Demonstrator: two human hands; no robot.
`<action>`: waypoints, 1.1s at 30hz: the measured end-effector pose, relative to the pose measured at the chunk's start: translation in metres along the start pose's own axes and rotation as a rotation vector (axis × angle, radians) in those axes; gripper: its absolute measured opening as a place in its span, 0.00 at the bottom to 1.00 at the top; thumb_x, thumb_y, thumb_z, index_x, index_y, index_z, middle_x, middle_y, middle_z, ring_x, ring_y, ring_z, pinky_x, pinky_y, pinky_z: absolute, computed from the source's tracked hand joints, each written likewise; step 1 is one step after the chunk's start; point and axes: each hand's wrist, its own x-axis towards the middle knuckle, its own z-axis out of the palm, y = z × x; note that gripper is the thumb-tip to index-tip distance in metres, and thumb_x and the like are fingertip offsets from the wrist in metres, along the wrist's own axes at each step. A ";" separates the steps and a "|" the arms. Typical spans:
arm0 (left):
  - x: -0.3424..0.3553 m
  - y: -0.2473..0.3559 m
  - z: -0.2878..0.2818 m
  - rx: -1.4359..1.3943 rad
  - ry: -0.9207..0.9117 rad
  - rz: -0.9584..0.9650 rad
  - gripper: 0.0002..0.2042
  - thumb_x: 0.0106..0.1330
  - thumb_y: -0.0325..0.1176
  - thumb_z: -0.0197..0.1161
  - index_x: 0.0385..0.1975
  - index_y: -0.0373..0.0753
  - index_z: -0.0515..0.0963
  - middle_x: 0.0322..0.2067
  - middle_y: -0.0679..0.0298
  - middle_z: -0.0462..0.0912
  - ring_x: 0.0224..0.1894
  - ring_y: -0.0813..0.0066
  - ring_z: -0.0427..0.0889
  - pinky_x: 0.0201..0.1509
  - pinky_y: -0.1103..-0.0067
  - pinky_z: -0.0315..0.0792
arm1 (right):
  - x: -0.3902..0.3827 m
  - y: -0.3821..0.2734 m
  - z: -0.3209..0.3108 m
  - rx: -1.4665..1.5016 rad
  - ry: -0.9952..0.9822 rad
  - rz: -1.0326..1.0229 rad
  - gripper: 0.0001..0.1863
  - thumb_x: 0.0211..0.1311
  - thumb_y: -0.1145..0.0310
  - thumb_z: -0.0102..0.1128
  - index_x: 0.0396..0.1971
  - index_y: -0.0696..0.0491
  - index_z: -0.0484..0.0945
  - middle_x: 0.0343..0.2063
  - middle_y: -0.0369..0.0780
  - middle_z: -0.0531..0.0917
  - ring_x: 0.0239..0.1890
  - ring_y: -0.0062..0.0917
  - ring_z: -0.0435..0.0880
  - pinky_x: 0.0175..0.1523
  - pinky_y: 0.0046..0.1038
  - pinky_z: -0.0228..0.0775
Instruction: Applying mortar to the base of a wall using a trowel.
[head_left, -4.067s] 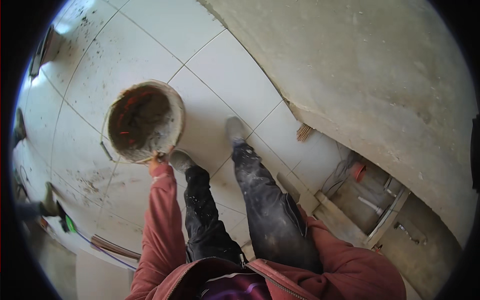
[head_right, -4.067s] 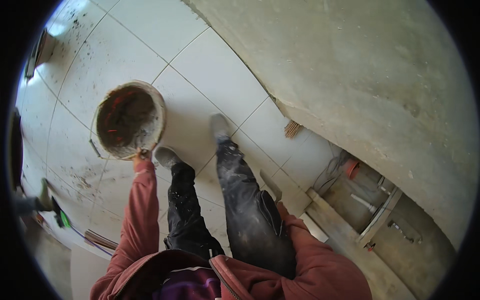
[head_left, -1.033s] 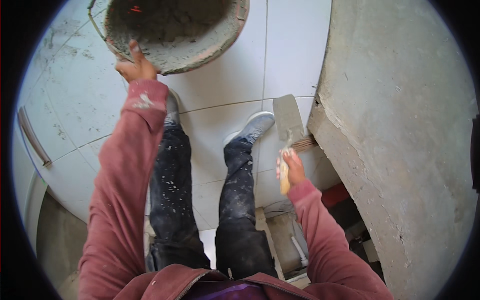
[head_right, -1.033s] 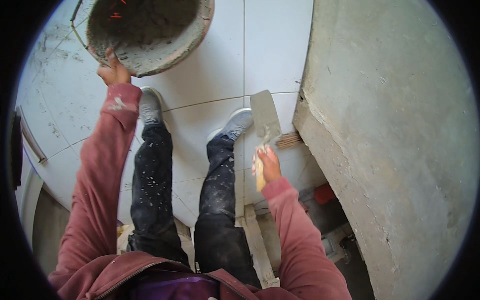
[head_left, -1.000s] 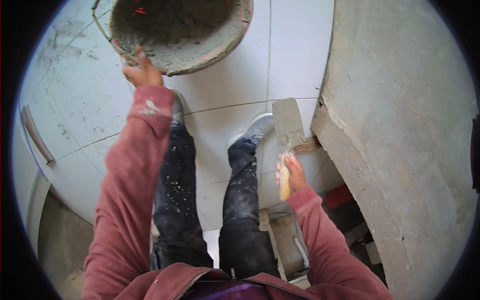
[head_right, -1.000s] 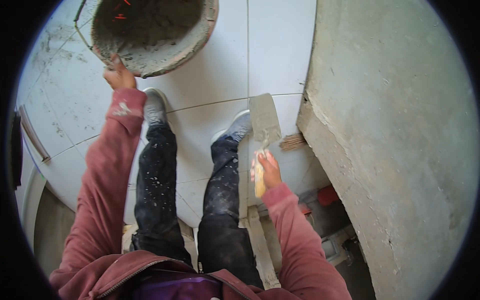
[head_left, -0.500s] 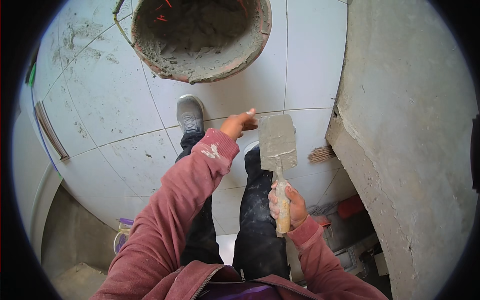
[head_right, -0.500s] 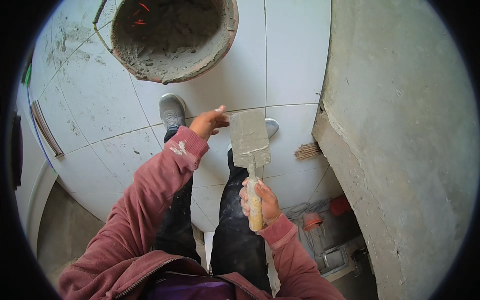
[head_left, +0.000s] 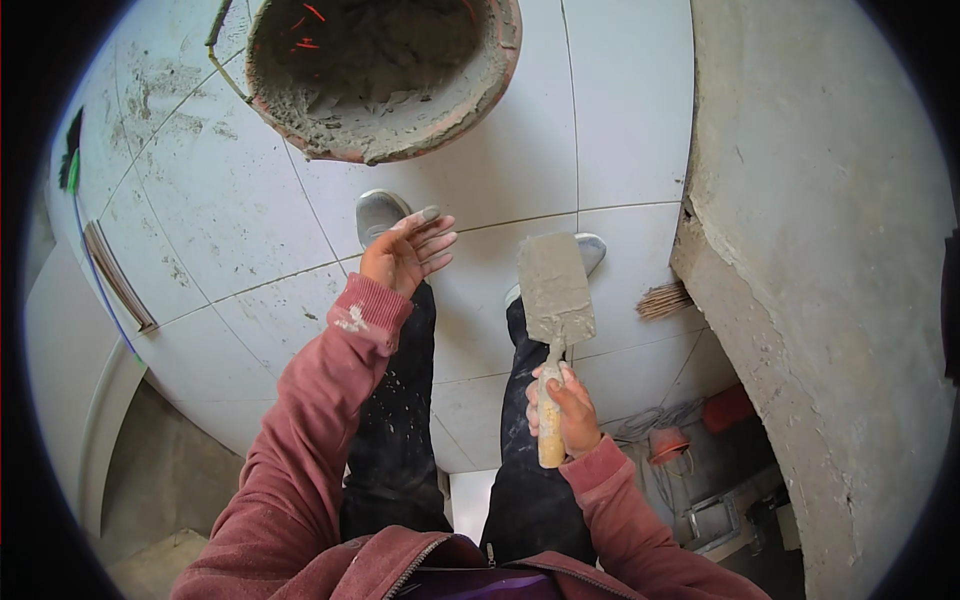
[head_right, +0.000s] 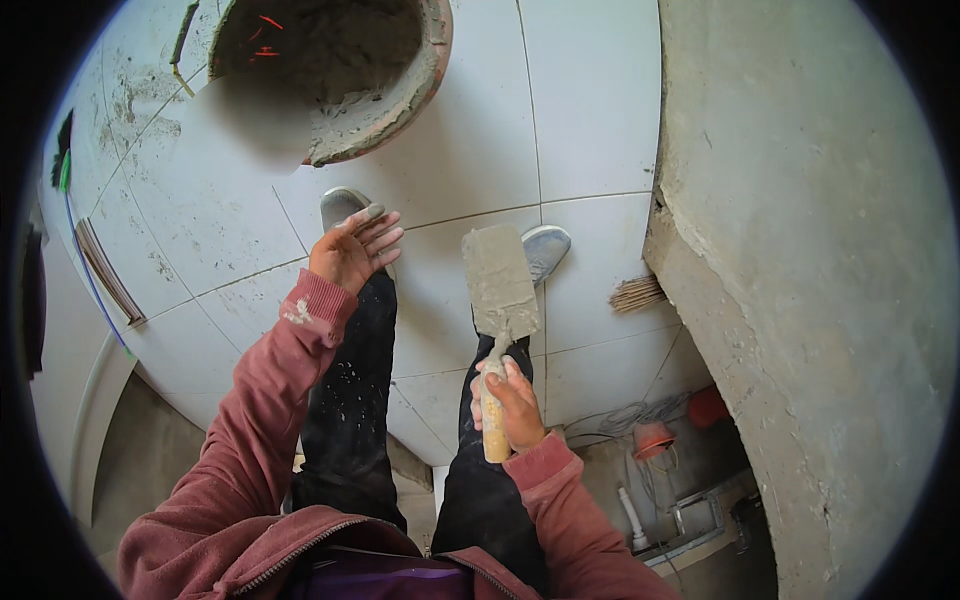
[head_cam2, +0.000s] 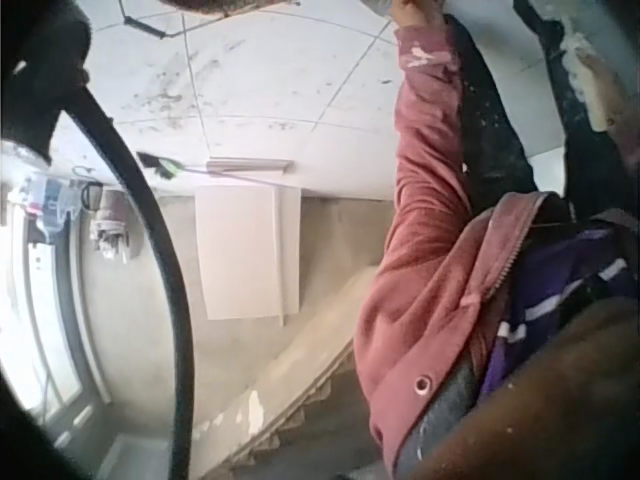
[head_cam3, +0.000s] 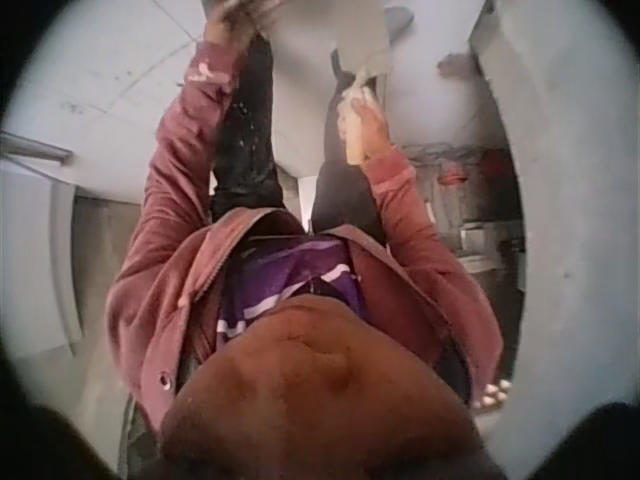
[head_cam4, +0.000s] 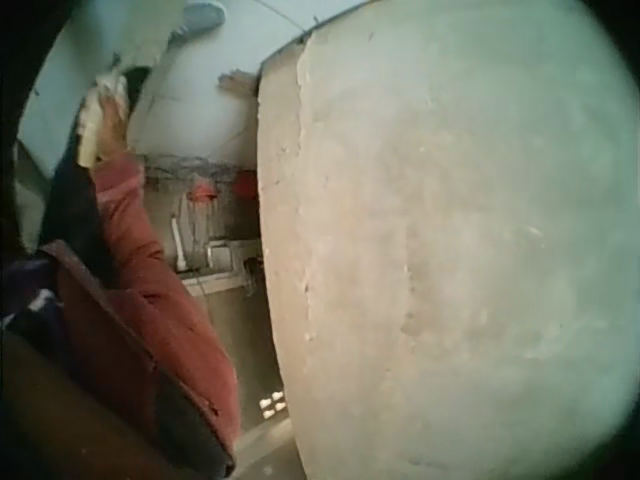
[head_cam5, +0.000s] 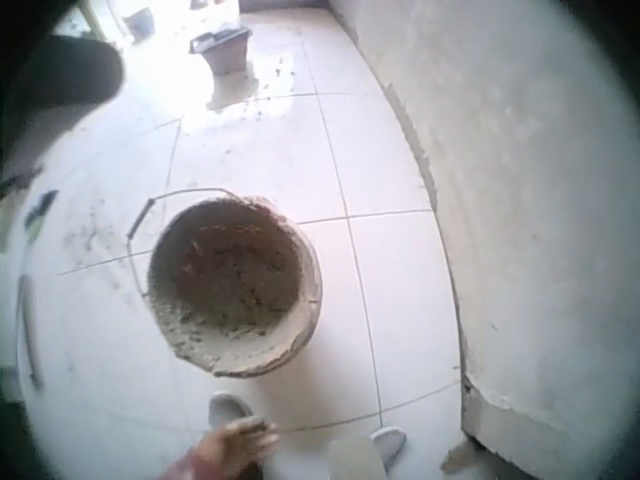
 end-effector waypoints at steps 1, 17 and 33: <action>-0.004 -0.003 0.003 0.209 0.003 0.093 0.25 0.61 0.43 0.47 0.56 0.37 0.58 0.52 0.52 0.66 0.49 0.63 0.69 0.51 0.69 0.63 | 0.003 0.005 -0.003 0.010 -0.002 -0.001 0.15 0.59 0.59 0.48 0.40 0.53 0.62 0.22 0.35 0.69 0.17 0.17 0.70 0.20 0.20 0.64; 0.000 0.021 0.071 -0.537 0.043 0.413 0.34 0.48 0.27 0.50 0.60 0.37 0.49 0.60 0.45 0.49 0.64 0.48 0.44 0.65 0.54 0.42 | 0.005 0.013 -0.049 0.009 -0.140 0.047 0.15 0.57 0.62 0.52 0.39 0.52 0.62 0.21 0.34 0.69 0.17 0.17 0.70 0.21 0.20 0.65; -0.006 0.149 -0.048 -0.044 0.397 0.813 0.33 0.58 0.46 0.48 0.58 0.31 0.49 0.59 0.46 0.52 0.62 0.51 0.51 0.64 0.58 0.45 | 0.045 -0.075 -0.128 -1.484 0.430 -1.046 0.19 0.34 0.73 0.66 0.33 0.54 0.73 0.31 0.41 0.73 0.32 0.37 0.74 0.36 0.33 0.65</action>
